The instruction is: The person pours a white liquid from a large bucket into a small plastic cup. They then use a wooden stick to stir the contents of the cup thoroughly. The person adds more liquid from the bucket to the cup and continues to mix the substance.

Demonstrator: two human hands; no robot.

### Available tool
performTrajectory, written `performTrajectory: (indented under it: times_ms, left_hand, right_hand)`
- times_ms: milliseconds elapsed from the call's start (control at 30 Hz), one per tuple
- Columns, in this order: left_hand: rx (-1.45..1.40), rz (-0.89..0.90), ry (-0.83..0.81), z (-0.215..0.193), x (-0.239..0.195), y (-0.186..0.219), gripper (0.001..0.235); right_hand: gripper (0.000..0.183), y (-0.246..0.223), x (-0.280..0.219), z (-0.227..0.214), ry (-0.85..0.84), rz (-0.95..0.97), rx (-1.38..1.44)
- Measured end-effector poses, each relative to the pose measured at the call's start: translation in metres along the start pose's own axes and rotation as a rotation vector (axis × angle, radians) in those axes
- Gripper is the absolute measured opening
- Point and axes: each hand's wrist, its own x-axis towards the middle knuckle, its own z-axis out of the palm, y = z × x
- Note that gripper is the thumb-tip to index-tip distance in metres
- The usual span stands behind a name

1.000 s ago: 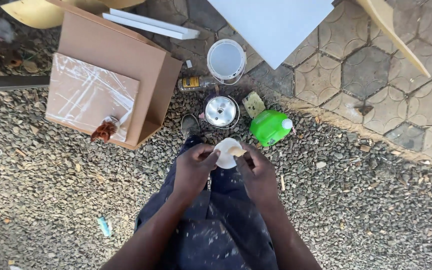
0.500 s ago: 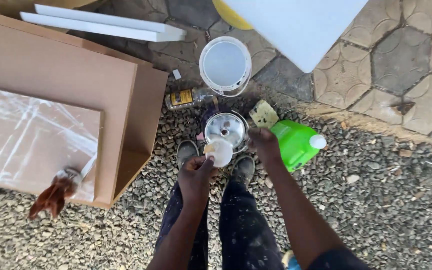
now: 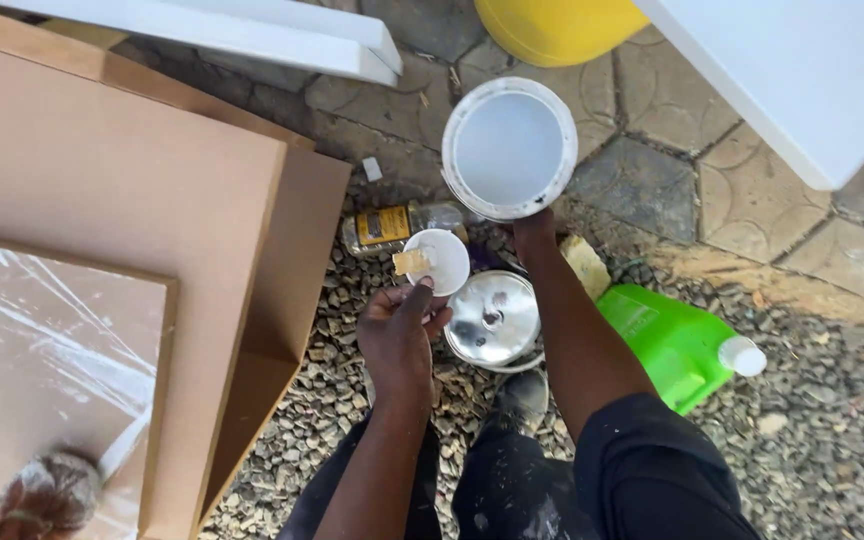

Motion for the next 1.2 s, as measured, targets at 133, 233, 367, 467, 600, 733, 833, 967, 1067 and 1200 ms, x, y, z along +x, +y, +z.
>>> performTrajectory:
  times_ms: [133, 233, 367, 467, 600, 733, 833, 967, 1067, 1200]
  left_hand:
    - [-0.046, -0.030, -0.015, 0.005, 0.009, 0.013, 0.022]
    - [-0.034, -0.002, -0.032, 0.006, 0.015, 0.022, 0.021]
    - [-0.009, 0.057, -0.027, 0.001, 0.019, 0.032, 0.019]
    - [-0.032, 0.101, -0.025, -0.008, 0.022, 0.024, 0.021]
    - [-0.042, 0.140, 0.047, -0.019, 0.027, 0.018, 0.021]
    - [-0.042, 0.204, 0.135, -0.027, 0.024, 0.006, 0.018]
    - [-0.033, 0.185, 0.144, -0.028, 0.018, -0.007, 0.015]
    - [-0.060, 0.120, 0.154, -0.018, 0.008, -0.018, 0.018]
    - [-0.012, 0.012, 0.203, -0.009, 0.001, -0.017, 0.013]
    - [-0.011, 0.005, 0.185, -0.004, -0.006, -0.026, 0.012]
  right_hand:
    - [0.063, 0.005, 0.006, 0.002, -0.120, 0.001, 0.140]
    - [0.050, 0.010, 0.012, 0.004, -0.204, 0.010, 0.228]
    - [0.035, 0.017, 0.017, 0.009, -0.312, 0.039, 0.354]
    - [0.049, -0.023, -0.020, 0.030, -0.124, 0.069, 0.340]
    - [0.020, -0.091, -0.137, 0.044, -0.030, 0.035, 0.151]
    - [0.056, -0.132, -0.230, 0.028, 0.046, -0.091, -0.137]
    - [0.069, -0.155, -0.298, 0.034, 0.133, -0.171, -0.339]
    - [0.080, -0.176, -0.364, 0.054, 0.242, -0.238, -0.544]
    - [0.088, -0.197, -0.394, 0.090, 0.521, -0.008, -0.665]
    - [0.091, -0.196, -0.411, 0.092, 0.538, -0.021, -0.625]
